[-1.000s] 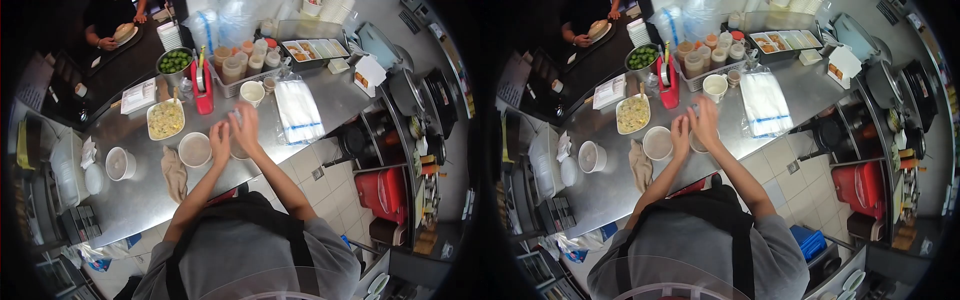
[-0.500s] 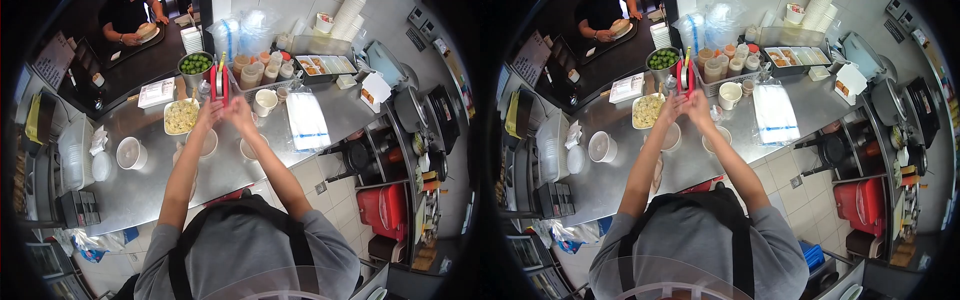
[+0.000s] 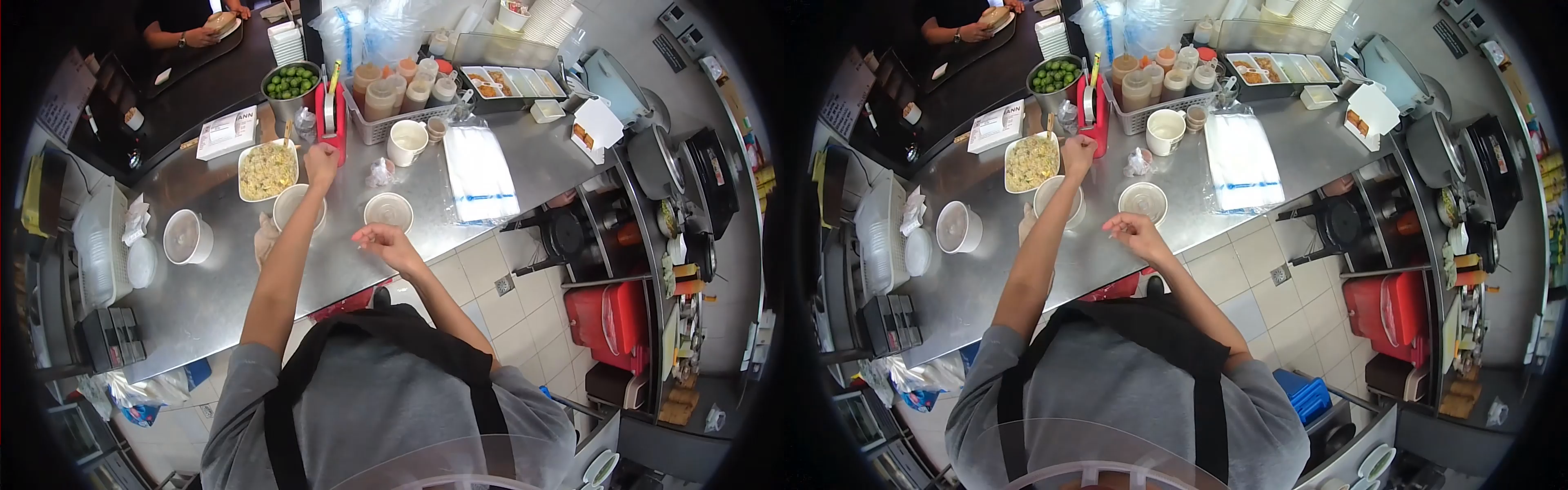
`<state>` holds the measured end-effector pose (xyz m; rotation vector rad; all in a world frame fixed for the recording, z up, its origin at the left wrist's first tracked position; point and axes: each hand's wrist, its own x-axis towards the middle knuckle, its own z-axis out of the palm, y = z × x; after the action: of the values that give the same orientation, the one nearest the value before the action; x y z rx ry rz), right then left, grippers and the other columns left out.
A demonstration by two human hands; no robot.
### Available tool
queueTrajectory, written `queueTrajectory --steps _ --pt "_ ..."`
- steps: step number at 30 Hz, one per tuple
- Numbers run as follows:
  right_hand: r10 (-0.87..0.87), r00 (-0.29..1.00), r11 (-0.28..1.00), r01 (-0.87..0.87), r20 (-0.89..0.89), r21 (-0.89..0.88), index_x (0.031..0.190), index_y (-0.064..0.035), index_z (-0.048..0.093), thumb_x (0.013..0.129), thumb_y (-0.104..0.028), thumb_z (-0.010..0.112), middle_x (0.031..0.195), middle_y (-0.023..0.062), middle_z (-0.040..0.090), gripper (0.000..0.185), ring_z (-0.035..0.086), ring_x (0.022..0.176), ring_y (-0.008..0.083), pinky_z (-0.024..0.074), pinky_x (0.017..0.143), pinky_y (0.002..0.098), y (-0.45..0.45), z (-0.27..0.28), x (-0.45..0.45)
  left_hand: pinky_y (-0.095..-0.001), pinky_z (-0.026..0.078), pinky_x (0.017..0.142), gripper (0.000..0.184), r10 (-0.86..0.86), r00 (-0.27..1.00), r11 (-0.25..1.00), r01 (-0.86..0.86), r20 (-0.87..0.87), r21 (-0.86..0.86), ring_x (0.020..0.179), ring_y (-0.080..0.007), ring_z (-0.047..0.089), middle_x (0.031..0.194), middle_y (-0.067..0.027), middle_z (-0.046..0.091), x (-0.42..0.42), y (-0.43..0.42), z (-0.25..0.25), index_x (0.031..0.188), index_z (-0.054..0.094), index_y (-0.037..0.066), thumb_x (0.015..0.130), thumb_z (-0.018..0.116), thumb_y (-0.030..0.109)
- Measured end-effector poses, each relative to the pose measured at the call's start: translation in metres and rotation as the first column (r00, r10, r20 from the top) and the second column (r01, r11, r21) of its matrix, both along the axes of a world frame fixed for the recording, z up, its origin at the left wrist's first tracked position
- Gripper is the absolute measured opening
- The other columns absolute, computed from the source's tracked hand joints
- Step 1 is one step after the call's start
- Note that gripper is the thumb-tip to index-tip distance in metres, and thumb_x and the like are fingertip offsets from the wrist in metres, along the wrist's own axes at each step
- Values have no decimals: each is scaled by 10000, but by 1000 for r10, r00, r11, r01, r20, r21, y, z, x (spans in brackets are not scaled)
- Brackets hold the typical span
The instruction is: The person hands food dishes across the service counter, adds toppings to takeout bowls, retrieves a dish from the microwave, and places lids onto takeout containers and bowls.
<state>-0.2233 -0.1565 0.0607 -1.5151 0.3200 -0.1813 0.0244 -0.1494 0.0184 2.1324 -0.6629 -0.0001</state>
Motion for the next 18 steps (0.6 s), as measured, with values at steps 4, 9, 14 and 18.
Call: queueTrajectory --steps 4,9,14,18 --pt "-132 991 991 132 7 24 897 -36 646 783 -49 572 843 14 629 137 521 726 52 402 672 199 -22 36 -41 -270 461 696 254 -304 872 650 -106 -385 -753 703 -160 585 792 -48 611 -46 -2 27 923 576 32 701 692 73" --pt "-111 958 994 108 -265 -24 848 -34 657 792 -132 598 781 12 635 128 531 732 62 401 692 206 -71 7 -76 -227 445 632 369 -162 987 886 142 -8 -441 657 -102 543 792 -24 565 -92 17 -9 1015 496 41 715 705 95" --pt "-63 913 993 99 -402 68 756 -48 632 767 -147 609 578 -37 446 102 404 584 61 313 516 218 -85 -38 -54 -242 429 541 354 -322 767 841 -37 -555 -539 587 -97 498 706 -18 518 -117 41 -49 975 480 35 716 705 119" --pt "-187 949 522 316 256 -792 779 -21 616 781 -145 587 711 61 522 128 477 701 127 409 655 279 -94 -79 -46 -268 425 570 397 -110 861 963 -30 -496 -266 640 -132 509 701 -46 508 -126 51 -40 1012 464 26 721 696 164"
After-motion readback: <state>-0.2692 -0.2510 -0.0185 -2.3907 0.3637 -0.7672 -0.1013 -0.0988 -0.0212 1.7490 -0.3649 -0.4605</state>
